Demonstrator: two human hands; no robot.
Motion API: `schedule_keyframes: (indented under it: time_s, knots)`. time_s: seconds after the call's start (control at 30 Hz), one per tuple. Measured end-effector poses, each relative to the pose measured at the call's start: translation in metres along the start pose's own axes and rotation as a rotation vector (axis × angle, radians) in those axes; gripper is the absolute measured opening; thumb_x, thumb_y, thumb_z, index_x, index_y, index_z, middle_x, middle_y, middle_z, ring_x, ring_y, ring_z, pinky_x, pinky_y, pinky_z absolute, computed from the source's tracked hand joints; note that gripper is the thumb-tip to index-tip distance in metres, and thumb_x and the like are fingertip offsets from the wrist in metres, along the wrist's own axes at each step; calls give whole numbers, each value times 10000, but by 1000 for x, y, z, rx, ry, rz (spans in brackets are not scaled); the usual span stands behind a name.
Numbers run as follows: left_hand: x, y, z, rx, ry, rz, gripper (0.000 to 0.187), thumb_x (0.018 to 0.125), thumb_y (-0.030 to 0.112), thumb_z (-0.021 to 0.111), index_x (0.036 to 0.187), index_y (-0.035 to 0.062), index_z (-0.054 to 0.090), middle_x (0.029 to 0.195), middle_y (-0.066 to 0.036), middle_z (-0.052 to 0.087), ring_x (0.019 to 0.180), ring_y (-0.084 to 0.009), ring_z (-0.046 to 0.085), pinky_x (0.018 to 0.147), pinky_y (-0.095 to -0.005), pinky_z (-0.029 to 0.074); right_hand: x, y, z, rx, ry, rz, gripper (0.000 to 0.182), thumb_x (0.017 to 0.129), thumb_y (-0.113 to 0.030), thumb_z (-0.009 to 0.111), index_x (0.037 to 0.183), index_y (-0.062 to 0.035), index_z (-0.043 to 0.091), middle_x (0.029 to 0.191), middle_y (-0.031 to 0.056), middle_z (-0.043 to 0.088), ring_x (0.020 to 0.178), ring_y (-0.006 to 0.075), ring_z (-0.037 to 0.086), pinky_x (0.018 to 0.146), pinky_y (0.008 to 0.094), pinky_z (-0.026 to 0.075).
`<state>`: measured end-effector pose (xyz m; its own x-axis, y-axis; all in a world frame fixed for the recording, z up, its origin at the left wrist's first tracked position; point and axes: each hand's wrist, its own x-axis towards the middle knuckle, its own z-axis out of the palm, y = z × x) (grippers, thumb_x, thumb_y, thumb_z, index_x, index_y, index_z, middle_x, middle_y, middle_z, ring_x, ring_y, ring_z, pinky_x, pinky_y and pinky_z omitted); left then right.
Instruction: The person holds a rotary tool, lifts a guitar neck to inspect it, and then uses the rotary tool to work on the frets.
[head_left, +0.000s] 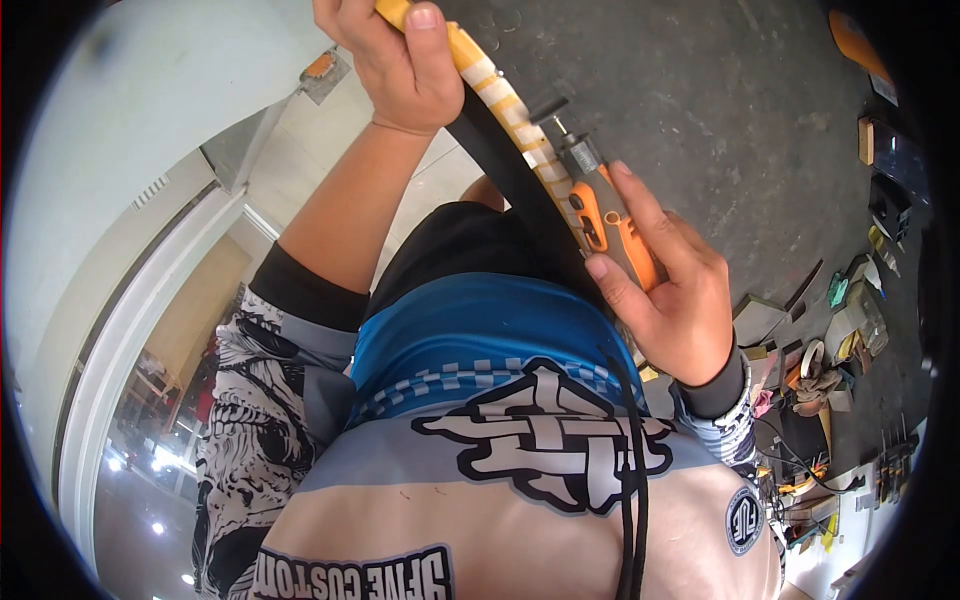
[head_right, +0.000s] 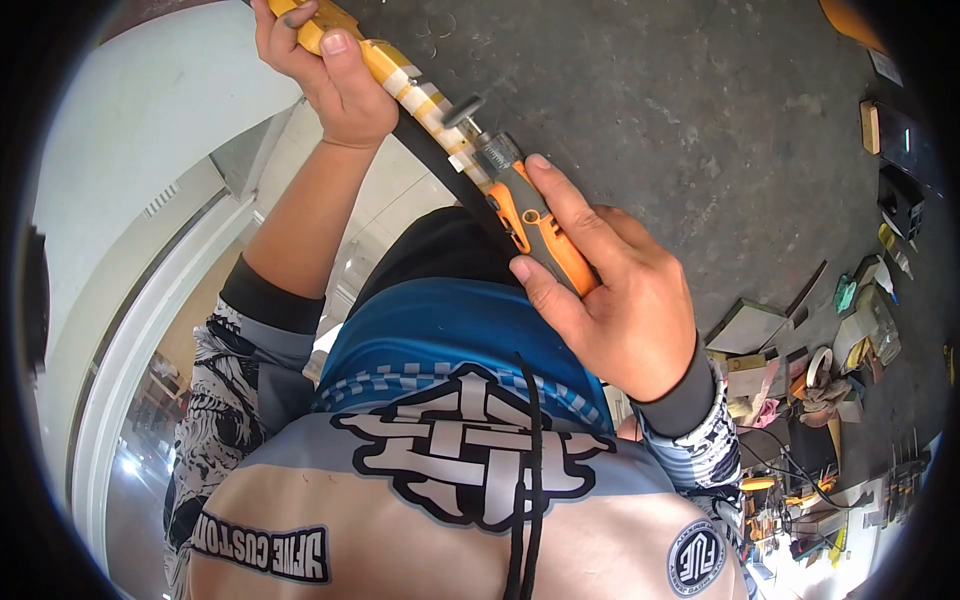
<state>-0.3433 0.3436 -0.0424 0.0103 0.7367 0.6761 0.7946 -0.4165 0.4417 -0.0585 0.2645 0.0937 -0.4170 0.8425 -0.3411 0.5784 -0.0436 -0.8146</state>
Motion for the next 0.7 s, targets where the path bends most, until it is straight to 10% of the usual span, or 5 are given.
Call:
schedule_keyframes:
  time_s: [0.7]
  knots:
    - [-3, -9, 3, -10, 13, 35, 425, 1032, 199, 337, 1342, -89, 372, 1538, -392, 228, 1446, -465, 255, 1177, -523, 184, 0, 0, 0, -6, 0, 4, 709, 817, -228, 825, 1472, -194, 558, 902, 138, 710, 766, 271, 709, 703, 380, 591]
